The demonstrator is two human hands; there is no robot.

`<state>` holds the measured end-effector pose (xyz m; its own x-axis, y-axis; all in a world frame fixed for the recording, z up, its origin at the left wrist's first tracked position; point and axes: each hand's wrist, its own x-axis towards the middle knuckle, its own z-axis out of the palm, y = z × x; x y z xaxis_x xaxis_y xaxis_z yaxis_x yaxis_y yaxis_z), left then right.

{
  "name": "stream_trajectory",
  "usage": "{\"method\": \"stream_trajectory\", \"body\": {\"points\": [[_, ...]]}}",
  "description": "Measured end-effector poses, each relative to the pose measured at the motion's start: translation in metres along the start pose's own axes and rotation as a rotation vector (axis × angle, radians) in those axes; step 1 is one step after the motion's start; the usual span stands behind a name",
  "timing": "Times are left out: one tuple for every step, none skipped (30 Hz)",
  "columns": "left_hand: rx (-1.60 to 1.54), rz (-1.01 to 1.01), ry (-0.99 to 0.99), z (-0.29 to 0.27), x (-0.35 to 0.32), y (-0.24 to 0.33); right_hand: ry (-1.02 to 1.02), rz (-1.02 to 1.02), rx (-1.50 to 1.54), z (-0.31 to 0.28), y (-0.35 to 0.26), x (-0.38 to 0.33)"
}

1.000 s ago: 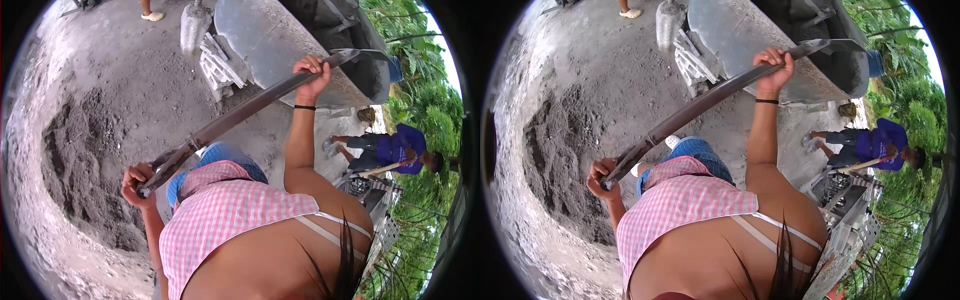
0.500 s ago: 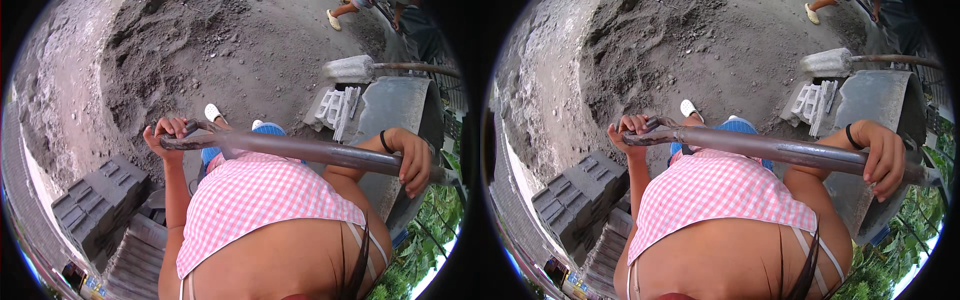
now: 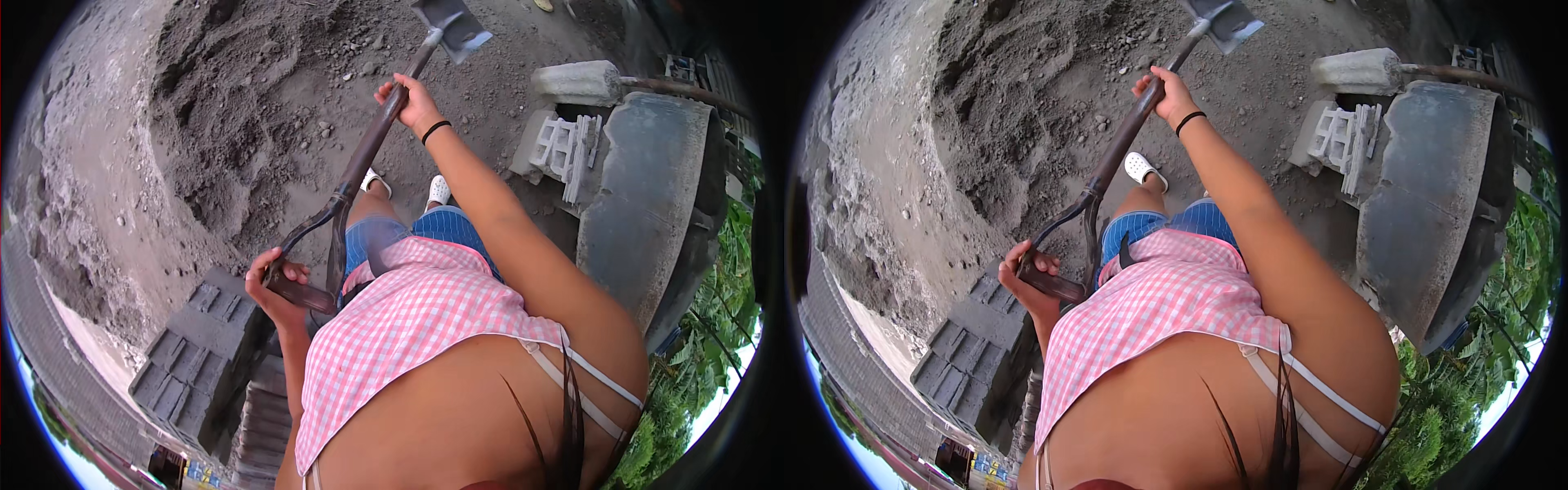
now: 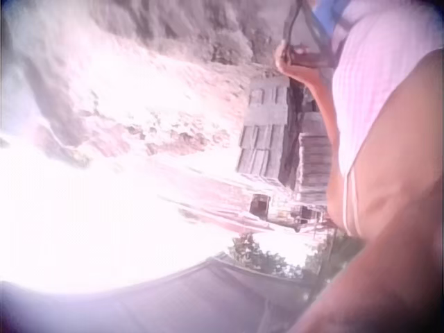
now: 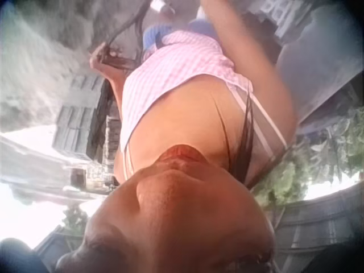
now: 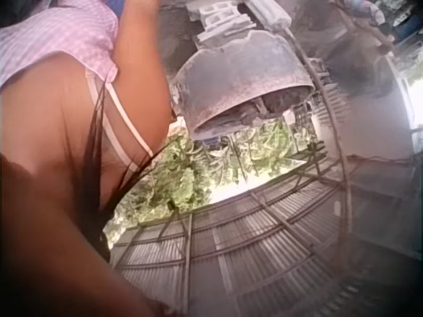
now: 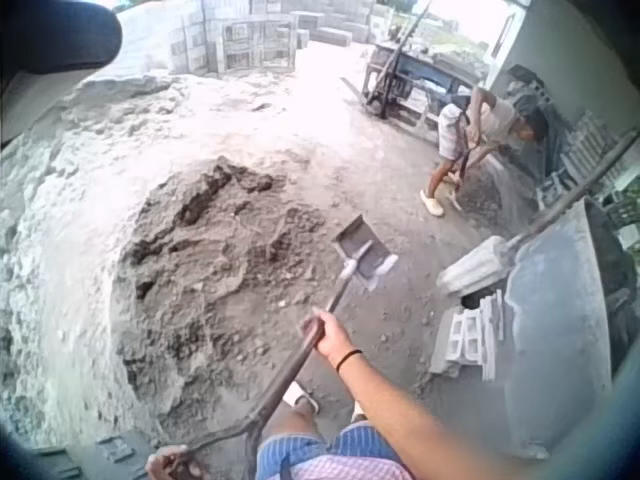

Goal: The person repeatedly scoops wet concrete with a shovel and transfers it into a cement mixer. Another person is visible nearby also working with concrete.

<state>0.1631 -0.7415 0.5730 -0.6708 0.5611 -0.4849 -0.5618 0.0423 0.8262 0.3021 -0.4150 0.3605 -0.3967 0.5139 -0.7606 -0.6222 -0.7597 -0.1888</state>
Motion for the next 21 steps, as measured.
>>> {"method": "stream_trajectory", "body": {"points": [[0.02,0.022,0.016,0.012,0.003,0.006,0.106,0.068,0.006,-0.001,0.024,-0.002],[0.029,0.009,0.005,0.026,0.011,0.01,0.08,0.095,-0.025,-0.016,0.043,0.004],[0.076,-0.012,0.031,0.04,0.02,0.011,0.042,0.153,-0.026,-0.03,0.061,0.009],[0.124,-0.035,0.052,0.057,0.029,0.011,0.111,0.178,0.005,-0.04,0.075,0.012],[0.144,-0.077,0.059,0.078,0.039,0.008,0.166,0.159,0.025,-0.045,0.084,0.009],[0.183,-0.074,0.012,0.09,0.05,0.0,0.219,0.142,0.046,-0.05,0.091,0.002],[0.237,-0.109,-0.011,0.106,0.057,-0.005,0.232,0.129,0.064,-0.055,0.094,-0.005],[0.277,-0.124,-0.019,0.12,0.063,-0.013,0.2,0.089,0.002,-0.058,0.096,-0.014],[0.355,-0.133,-0.109,0.13,0.073,-0.022,0.167,0.049,-0.061,-0.061,0.095,-0.023],[0.431,-0.143,-0.197,0.133,0.079,-0.03,0.181,0.038,-0.041,-0.064,0.093,-0.037],[0.443,-0.155,-0.225,0.134,0.085,-0.034,0.178,0.103,-0.075,-0.065,0.086,-0.05],[0.687,-0.052,-0.319,0.133,0.093,-0.037,0.173,0.17,-0.107,-0.067,0.079,-0.059],[0.923,0.063,-0.412,0.133,0.099,-0.039,0.044,0.147,-0.069,-0.07,0.074,-0.07],[0.803,0.043,-0.419,0.135,0.1,-0.044,0.052,0.128,-0.051,-0.074,0.066,-0.081],[0.73,-0.042,-0.414,0.137,0.098,-0.05,-0.01,0.222,-0.023,-0.081,0.057,-0.096],[0.658,-0.122,-0.387,0.145,0.09,-0.044,-0.08,0.333,-0.005,-0.076,0.049,-0.117],[0.664,-0.123,-0.411,0.156,0.085,-0.042,-0.164,0.403,-0.06,-0.081,0.039,-0.132],[0.969,-0.001,-0.512,0.165,0.079,-0.039,-0.162,0.383,-0.047,-0.084,0.031,-0.151],[1.269,0.139,-0.608,0.174,0.075,-0.039,-0.198,0.397,-0.082,-0.081,0.024,-0.174],[1.277,0.149,-0.624,0.179,0.071,-0.041,-0.238,0.418,-0.118,-0.077,0.019,-0.197],[1.22,0.117,-0.684,0.182,0.067,-0.046,-0.242,0.403,-0.106,-0.075,0.012,-0.219]]}}
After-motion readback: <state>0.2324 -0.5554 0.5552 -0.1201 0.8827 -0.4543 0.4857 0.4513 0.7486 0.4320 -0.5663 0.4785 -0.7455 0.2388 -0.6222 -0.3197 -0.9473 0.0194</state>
